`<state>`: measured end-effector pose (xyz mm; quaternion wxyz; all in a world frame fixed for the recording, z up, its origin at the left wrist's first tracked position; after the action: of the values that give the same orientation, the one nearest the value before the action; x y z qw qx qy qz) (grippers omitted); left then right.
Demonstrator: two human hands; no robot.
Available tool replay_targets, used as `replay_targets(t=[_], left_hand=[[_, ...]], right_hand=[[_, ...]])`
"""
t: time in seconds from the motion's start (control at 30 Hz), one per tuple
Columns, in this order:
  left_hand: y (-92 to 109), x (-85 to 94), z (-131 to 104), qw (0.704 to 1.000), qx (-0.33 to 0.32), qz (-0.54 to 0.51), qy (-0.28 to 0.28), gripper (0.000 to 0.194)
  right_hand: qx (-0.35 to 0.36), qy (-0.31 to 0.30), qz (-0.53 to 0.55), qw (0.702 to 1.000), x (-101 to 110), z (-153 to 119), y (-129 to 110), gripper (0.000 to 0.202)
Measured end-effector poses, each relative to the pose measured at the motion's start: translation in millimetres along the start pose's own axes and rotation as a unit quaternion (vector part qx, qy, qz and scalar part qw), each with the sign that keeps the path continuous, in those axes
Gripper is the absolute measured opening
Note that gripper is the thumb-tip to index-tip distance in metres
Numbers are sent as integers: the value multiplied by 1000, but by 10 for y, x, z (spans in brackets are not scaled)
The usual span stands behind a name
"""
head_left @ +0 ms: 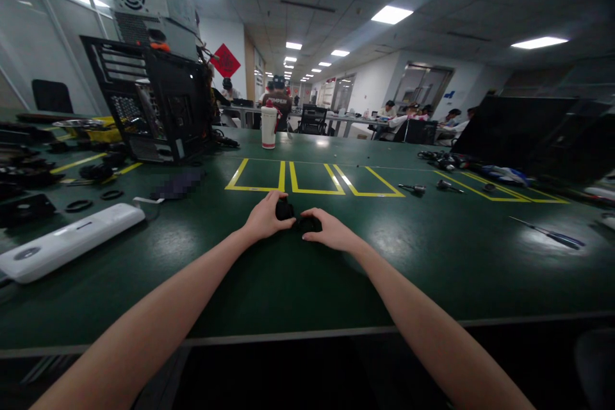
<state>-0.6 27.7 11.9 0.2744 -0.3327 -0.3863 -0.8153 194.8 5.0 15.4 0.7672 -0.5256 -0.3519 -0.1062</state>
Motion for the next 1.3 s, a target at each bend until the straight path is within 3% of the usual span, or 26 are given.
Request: replay_targets(t=[0.13,0.43,0.57,0.73,0.9,1.1,1.3], left_hand=[[-101,-94,55,998,56,-16,-20,54],[-144,-136,105,998,52,25,-17,51],[-72,-169,182,998,46,28,-35,50],[52,-310,446,995,63,55,-62,50],[177,-461,622,993,61,55,-83,55],[340,-483,401,998,46,6,-49,56],[359,-204,11,990,4,-93,-103,53]], right_hand=[[-3,17,-21,1000,15,21,61,44],[-31,50,-61,996,124,41,165,42],[-69,74,-116,988,233,65,287,43],[-135,118,-207,962,428,55,454,42],[-155,125,-238,951,502,2,436,42],[-145,93,-248,953,442,-41,303,42],[-106,64,-254,959,435,-118,288,40]])
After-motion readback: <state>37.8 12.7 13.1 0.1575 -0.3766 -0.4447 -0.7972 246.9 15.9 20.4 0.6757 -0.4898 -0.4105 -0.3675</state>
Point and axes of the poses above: each hand's wrist, its own z-axis towards the middle knuckle, its own x-axis out of the back of the hand, y = z × x, the point moved 1 cm from there along z, towards the middle knuckle, and after that the axes turned 1 degree about z, right-handed, at the moved point
